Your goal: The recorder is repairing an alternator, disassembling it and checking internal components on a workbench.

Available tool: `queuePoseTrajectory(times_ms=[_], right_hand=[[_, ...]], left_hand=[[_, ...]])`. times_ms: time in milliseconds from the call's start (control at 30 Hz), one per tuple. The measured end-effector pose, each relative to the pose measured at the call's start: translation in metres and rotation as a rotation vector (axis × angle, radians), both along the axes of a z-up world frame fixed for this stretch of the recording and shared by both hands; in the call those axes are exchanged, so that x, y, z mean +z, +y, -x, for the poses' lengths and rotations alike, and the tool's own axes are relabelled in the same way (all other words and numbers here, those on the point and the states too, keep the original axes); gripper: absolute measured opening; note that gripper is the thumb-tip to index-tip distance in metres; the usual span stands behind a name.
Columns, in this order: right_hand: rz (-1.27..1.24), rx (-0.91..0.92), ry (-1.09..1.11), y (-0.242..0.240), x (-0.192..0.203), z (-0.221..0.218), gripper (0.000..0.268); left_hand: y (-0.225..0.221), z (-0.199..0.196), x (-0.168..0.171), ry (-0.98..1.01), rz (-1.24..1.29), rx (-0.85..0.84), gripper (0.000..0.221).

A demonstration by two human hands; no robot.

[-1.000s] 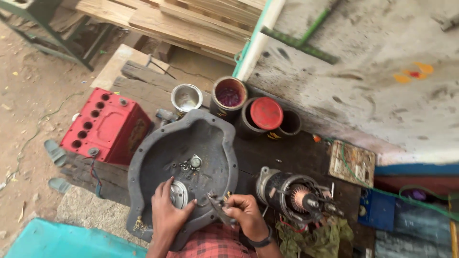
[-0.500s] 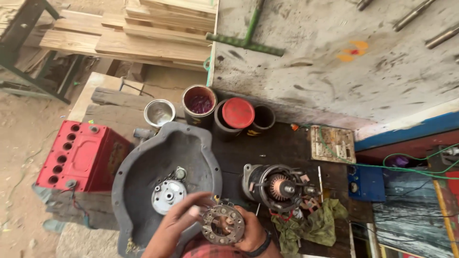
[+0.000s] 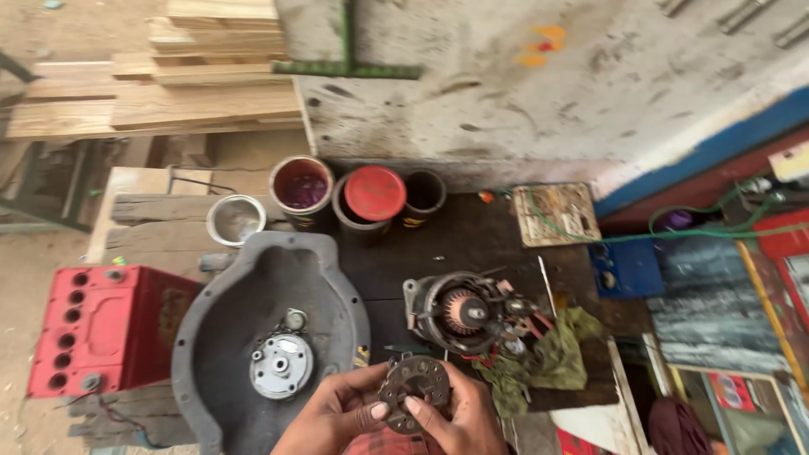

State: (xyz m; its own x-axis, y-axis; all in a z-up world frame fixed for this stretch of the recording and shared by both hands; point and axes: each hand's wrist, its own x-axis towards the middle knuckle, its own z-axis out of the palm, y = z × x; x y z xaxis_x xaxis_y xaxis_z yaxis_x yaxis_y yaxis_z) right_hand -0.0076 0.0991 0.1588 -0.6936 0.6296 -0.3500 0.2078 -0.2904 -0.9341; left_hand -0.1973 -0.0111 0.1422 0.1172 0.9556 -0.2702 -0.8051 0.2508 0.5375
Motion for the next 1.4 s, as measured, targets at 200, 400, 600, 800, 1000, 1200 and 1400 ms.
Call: queuePoseTrajectory(times_ms=[200,400,600,800,1000,1200,1400], right_hand=[[-0.116,-0.197,-0.259,0.006,0.026,-0.002,0.060],[-0.392,-0.146,-0.226,0.020,0.033,-0.017,0.049],[-0.384,-0.130,-0.343,0.019,0.047,-0.042,0.053],[-0.597,-0.130,-0.320,0.019,0.052,-0.055,0.049],[-0.616,-0.133,-0.333,0.022,0.041,-0.064,0.047],[-0.576,-0.016,-0.318,0.044,0.065,-0.045,0.049],[-0.751,0.201,-0.382,0.094,0.101,-0.026,0.045]], left_hand=[[0.018,-0.025,-0.036,-0.046,-0.247,0.059,0.087],[0.034,-0.043,-0.014,-0.040,-0.168,0.097,0.104],[0.037,-0.052,0.027,-0.164,-0.160,0.037,0.106],[0.026,-0.059,-0.015,-0.190,-0.210,0.037,0.092],[0.027,-0.066,-0.022,-0.235,-0.136,0.018,0.084],[0.040,-0.064,0.012,-0.303,-0.153,0.083,0.087],[0.055,-0.062,0.012,-0.176,-0.161,0.186,0.087]])
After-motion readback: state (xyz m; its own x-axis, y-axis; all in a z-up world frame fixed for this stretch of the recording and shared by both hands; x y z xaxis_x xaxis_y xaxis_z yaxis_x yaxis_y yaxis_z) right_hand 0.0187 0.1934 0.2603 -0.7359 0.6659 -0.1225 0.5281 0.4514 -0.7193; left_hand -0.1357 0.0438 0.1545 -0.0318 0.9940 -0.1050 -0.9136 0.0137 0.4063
